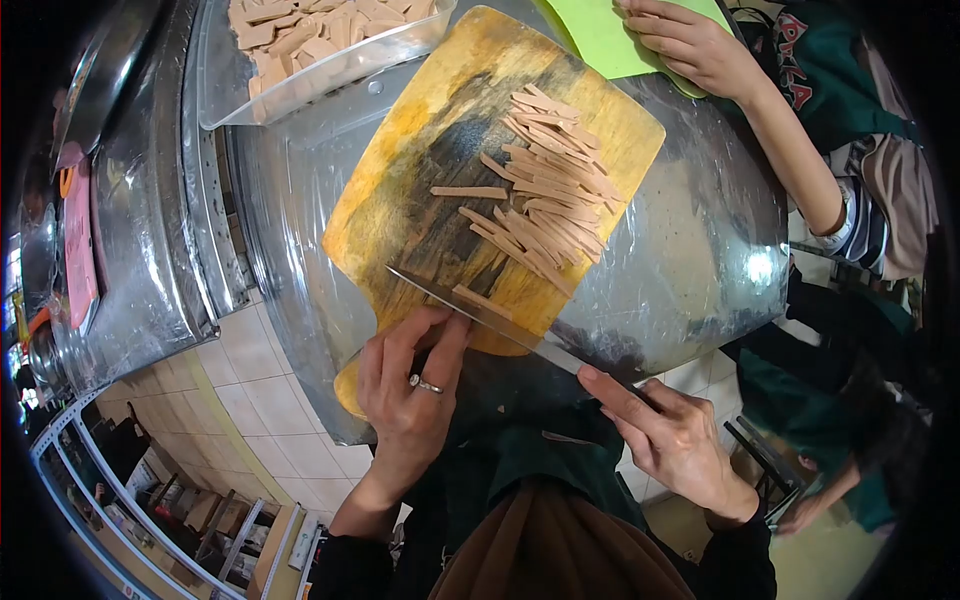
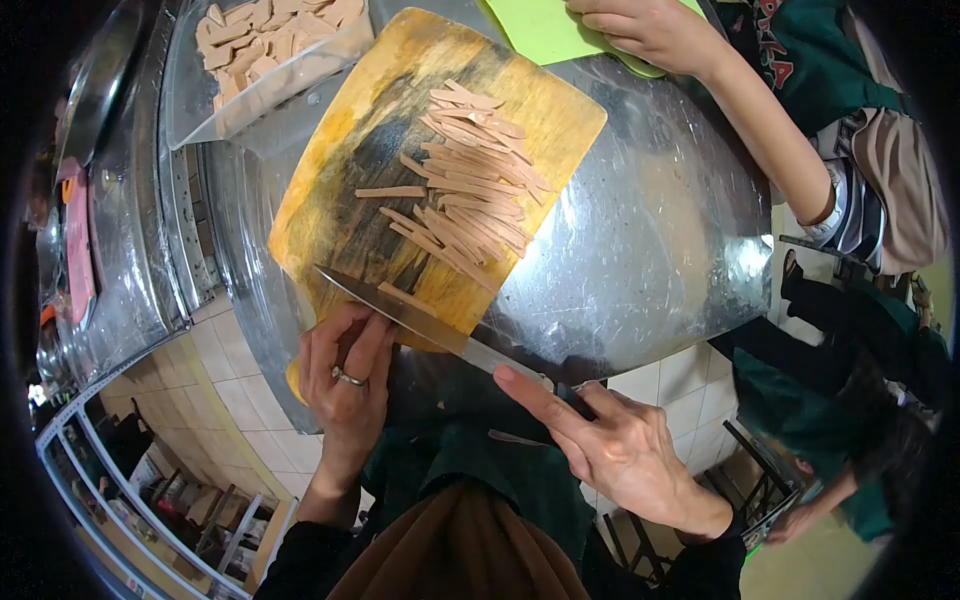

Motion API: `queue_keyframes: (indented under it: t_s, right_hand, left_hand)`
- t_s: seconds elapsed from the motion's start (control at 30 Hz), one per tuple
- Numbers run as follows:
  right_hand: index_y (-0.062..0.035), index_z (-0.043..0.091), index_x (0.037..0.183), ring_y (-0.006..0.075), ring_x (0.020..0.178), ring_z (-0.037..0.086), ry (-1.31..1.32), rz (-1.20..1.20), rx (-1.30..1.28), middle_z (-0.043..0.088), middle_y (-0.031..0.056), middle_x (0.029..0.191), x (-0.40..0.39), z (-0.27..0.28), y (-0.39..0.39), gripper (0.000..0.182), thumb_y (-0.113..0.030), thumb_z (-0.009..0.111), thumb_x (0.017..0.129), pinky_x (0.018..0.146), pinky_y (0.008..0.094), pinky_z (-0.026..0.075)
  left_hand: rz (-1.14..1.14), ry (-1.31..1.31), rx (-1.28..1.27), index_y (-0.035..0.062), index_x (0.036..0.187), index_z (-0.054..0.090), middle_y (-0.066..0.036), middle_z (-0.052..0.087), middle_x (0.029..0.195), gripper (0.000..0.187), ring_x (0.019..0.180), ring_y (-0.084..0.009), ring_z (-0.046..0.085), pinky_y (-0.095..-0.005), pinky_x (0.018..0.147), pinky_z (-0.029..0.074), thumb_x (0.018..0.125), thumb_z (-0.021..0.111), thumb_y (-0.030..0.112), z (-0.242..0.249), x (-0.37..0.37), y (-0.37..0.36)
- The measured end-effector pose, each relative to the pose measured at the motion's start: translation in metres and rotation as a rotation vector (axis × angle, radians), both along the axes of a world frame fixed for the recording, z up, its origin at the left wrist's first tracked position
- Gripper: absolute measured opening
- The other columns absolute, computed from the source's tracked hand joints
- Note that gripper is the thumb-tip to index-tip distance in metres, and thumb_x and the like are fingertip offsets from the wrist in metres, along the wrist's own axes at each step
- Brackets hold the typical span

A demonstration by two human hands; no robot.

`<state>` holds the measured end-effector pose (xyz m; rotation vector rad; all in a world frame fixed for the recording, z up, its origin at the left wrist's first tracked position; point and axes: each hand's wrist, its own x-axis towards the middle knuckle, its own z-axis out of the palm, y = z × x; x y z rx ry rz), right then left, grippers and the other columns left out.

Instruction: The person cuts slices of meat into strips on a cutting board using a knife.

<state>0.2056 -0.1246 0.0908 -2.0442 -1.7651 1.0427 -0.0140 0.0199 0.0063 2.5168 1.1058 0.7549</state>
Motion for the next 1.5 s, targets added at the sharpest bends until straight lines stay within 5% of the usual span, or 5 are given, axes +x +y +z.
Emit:
queue_keyframes:
  t_s: [0.37,0.77,1.1,1.3,1.5]
  right_hand:
    - [-0.0229,0.05,0.156,0.0198,0.049,0.053,0.051,-0.025,-0.013,0.045,0.0063,0.063,-0.001,-0.004,0.001,0.081,0.005,0.07,0.082,0.046,0.0371,0.051]
    - [-0.0307,0.041,0.16,0.028,0.049,0.061,0.04,0.008,0.034,0.057,0.0124,0.067,-0.012,-0.024,0.036,0.08,-0.003,0.071,0.09,0.044,0.0415,0.053]
    - [-0.0262,0.049,0.156,0.0272,0.055,0.059,0.138,-0.117,0.175,0.058,0.0114,0.066,-0.006,-0.036,0.057,0.068,-0.005,0.07,0.095,0.056,0.0421,0.051]
    - [-0.0304,0.047,0.157,0.0218,0.047,0.051,0.056,-0.064,0.162,0.049,0.0061,0.06,-0.003,-0.017,0.021,0.069,-0.007,0.069,0.096,0.047,0.039,0.048]
    - [-0.0355,0.047,0.156,0.0215,0.047,0.052,0.05,0.001,0.022,0.049,0.0055,0.063,-0.009,-0.013,0.0,0.068,-0.009,0.067,0.097,0.048,0.0383,0.048]
  left_hand:
    - [0.002,0.006,-0.001,0.0121,0.112,0.077,-0.002,0.069,0.111,0.043,0.089,-0.0209,0.065,-0.0328,0.075,0.052,0.072,0.084,-0.002,-0.001,0.001,0.0]
    - [0.014,0.025,0.022,0.0129,0.111,0.078,0.0,0.072,0.112,0.04,0.089,-0.0217,0.065,-0.0319,0.078,0.055,0.074,0.085,0.001,0.001,0.005,0.001]
    - [0.018,-0.002,-0.027,0.0108,0.114,0.078,-0.001,0.073,0.113,0.038,0.091,-0.0241,0.067,-0.0336,0.082,0.055,0.078,0.083,0.001,0.004,0.006,0.0]
    - [-0.001,-0.212,-0.235,0.0039,0.11,0.073,-0.009,0.072,0.114,0.022,0.095,-0.0264,0.068,-0.0337,0.086,0.055,0.089,0.076,-0.002,0.006,-0.002,0.003]
    - [0.216,-0.51,-0.332,-0.0001,0.11,0.065,-0.012,0.071,0.114,0.01,0.1,-0.0147,0.065,-0.0279,0.086,0.051,0.101,0.065,0.004,0.013,-0.017,0.013]
